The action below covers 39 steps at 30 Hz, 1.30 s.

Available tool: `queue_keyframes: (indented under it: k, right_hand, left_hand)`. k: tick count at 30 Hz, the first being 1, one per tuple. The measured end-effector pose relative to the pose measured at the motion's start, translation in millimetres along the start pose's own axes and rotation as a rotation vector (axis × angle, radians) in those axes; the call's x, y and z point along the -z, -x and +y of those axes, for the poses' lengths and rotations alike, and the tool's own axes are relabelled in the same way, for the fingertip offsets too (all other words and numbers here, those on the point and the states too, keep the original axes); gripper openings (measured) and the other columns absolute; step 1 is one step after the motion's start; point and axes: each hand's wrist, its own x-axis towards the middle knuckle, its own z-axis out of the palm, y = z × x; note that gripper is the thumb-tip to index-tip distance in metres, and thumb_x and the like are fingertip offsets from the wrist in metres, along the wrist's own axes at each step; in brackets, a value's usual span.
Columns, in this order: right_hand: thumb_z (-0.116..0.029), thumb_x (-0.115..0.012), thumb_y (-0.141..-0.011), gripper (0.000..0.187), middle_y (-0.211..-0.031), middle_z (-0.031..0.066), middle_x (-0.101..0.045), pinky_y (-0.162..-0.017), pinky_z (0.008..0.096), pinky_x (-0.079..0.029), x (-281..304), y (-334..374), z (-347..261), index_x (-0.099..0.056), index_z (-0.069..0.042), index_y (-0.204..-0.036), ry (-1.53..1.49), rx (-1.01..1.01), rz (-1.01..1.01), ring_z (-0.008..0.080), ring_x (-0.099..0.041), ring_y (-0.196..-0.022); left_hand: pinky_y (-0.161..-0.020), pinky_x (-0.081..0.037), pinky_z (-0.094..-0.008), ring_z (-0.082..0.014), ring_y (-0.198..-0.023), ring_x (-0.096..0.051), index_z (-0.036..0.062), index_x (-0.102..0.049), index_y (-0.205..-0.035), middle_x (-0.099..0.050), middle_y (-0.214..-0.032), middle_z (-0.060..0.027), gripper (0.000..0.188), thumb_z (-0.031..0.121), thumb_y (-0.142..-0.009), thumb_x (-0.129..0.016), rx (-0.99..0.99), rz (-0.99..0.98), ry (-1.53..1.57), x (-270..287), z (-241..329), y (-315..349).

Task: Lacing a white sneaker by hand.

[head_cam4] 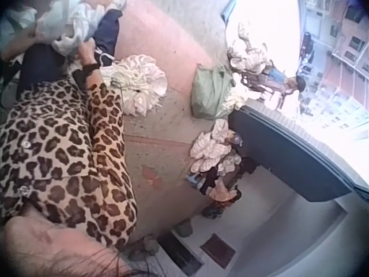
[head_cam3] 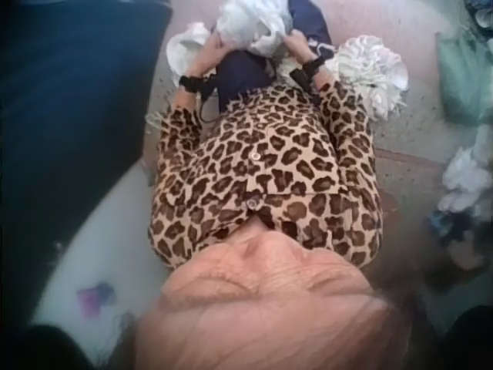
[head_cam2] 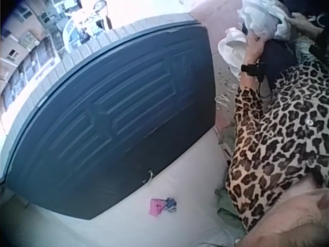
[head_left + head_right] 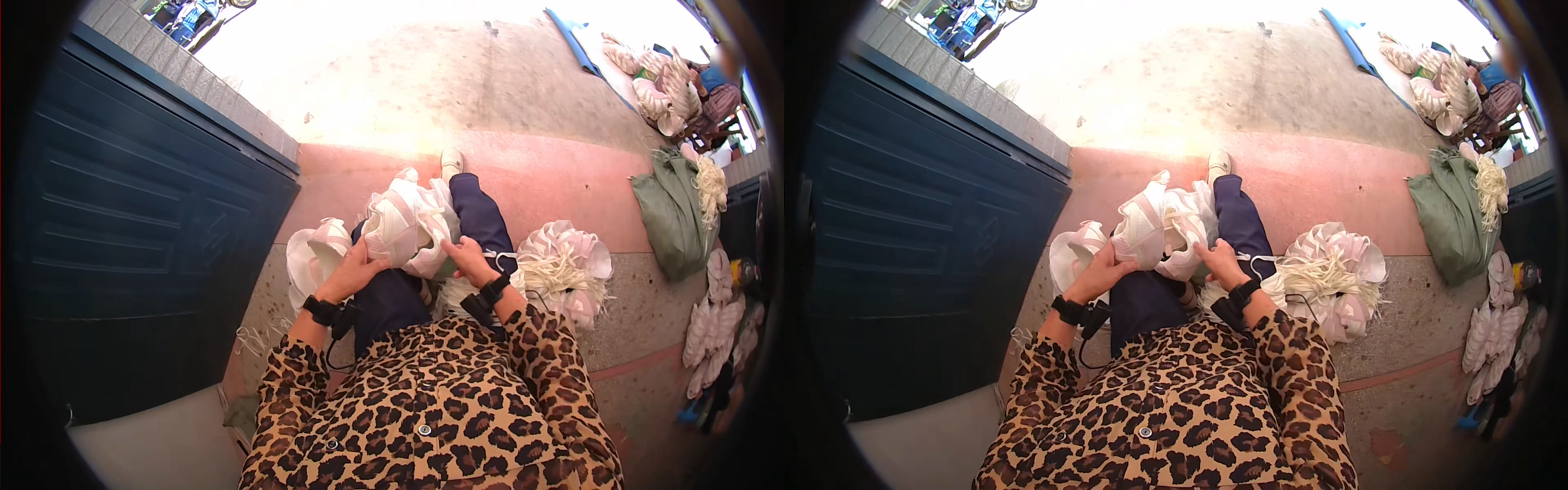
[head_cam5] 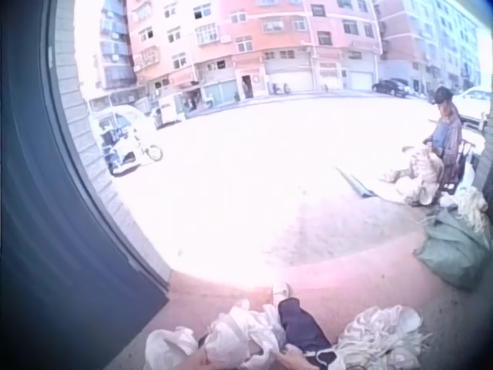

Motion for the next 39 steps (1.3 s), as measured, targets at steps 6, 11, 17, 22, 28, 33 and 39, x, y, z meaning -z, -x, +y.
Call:
queue_keyframes:
  k: [6, 11, 17, 22, 28, 33, 39]
  right_hand:
    - [-0.036, -0.056, -0.084, 0.030, -0.073, -0.0016, -0.052, -0.043, 0.0228, -0.035, -1.2, -19.7, 9.2, -0.051, -0.009, -0.097, -0.462, -0.123, -0.398, 0.0066, -0.039, -0.050]
    - [-0.030, -0.042, -0.091, 0.023, -0.068, -0.0031, -0.050, -0.044, 0.0237, -0.035, -3.4, -1.0, 15.3, -0.051, -0.010, -0.098, -0.792, -0.010, -0.387, 0.0057, -0.034, -0.042]
    - [-0.025, -0.036, -0.092, 0.024, -0.070, -0.0007, -0.052, -0.042, 0.0245, -0.035, 10.3, 8.7, 25.7, -0.051, -0.009, -0.100, -0.916, -0.058, -0.431, 0.0058, -0.030, -0.036]
    - [-0.022, -0.035, -0.091, 0.025, -0.065, -0.0026, -0.050, -0.043, 0.0248, -0.037, 16.2, 2.2, 30.3, -0.054, -0.007, -0.099, -0.940, -0.153, -0.535, 0.0076, -0.029, -0.037]
    - [-0.021, -0.045, -0.086, 0.026, -0.074, 0.0151, -0.062, -0.055, 0.0381, -0.046, 36.4, 21.1, 5.0, -0.056, 0.002, -0.091, 0.503, 0.627, 0.410, 0.0292, -0.059, -0.064]
    - [-0.038, -0.057, -0.079, 0.039, -0.072, 0.0171, -0.062, -0.062, 0.0401, -0.048, 35.2, 45.3, -25.0, -0.059, 0.000, -0.092, 0.627, 0.482, 0.184, 0.0340, -0.061, -0.068]
    - [-0.035, -0.053, -0.079, 0.039, -0.063, 0.0200, -0.060, -0.054, 0.0421, -0.049, 3.8, 30.4, -14.7, -0.048, 0.003, -0.082, 0.950, 0.522, 0.196, 0.0349, -0.061, -0.061]
  left_hand:
    - [-0.087, -0.041, -0.0333, -0.0299, -0.106, -0.051, -0.0015, -0.036, -0.125, -0.052, -0.115, -0.0197, 0.055, 0.015, -0.078, -0.061, 0.090, -0.131, -0.372, -9.3, 7.6, 11.8]
    - [-0.080, -0.044, -0.0415, -0.0376, -0.094, -0.054, 0.0139, -0.022, -0.135, -0.049, -0.110, -0.0227, 0.074, 0.016, -0.074, -0.064, -0.076, -0.001, -0.718, -47.6, 10.5, -0.6]
    - [-0.076, -0.046, -0.0429, -0.0379, -0.091, -0.055, 0.0183, -0.024, -0.133, -0.050, -0.111, -0.0202, 0.073, 0.012, -0.073, -0.064, -0.140, -0.140, -0.771, -60.7, 8.0, -7.4]
    - [-0.069, -0.047, -0.0424, -0.0364, -0.085, -0.058, 0.0213, -0.028, -0.132, -0.055, -0.100, -0.0172, 0.067, 0.009, -0.074, -0.060, -0.246, -0.178, -0.803, -62.2, 3.3, -9.7]
    - [-0.043, -0.046, -0.0312, -0.0227, -0.054, -0.059, 0.0262, -0.037, -0.127, -0.056, -0.085, -0.0107, 0.052, 0.014, -0.078, -0.051, -0.485, -0.077, -1.328, -70.7, -9.2, -6.3]
    - [-0.034, -0.043, -0.0271, -0.0182, -0.047, -0.057, 0.0261, -0.039, -0.127, -0.055, -0.076, -0.0085, 0.051, 0.013, -0.078, -0.047, -0.617, -0.067, -1.468, -76.7, -31.5, -12.8]
    - [-0.035, -0.044, -0.0272, -0.0187, -0.047, -0.057, 0.0224, -0.039, -0.127, -0.055, -0.075, -0.0099, 0.050, 0.012, -0.079, -0.046, -0.580, -0.012, -1.442, -86.0, -41.1, -14.0]
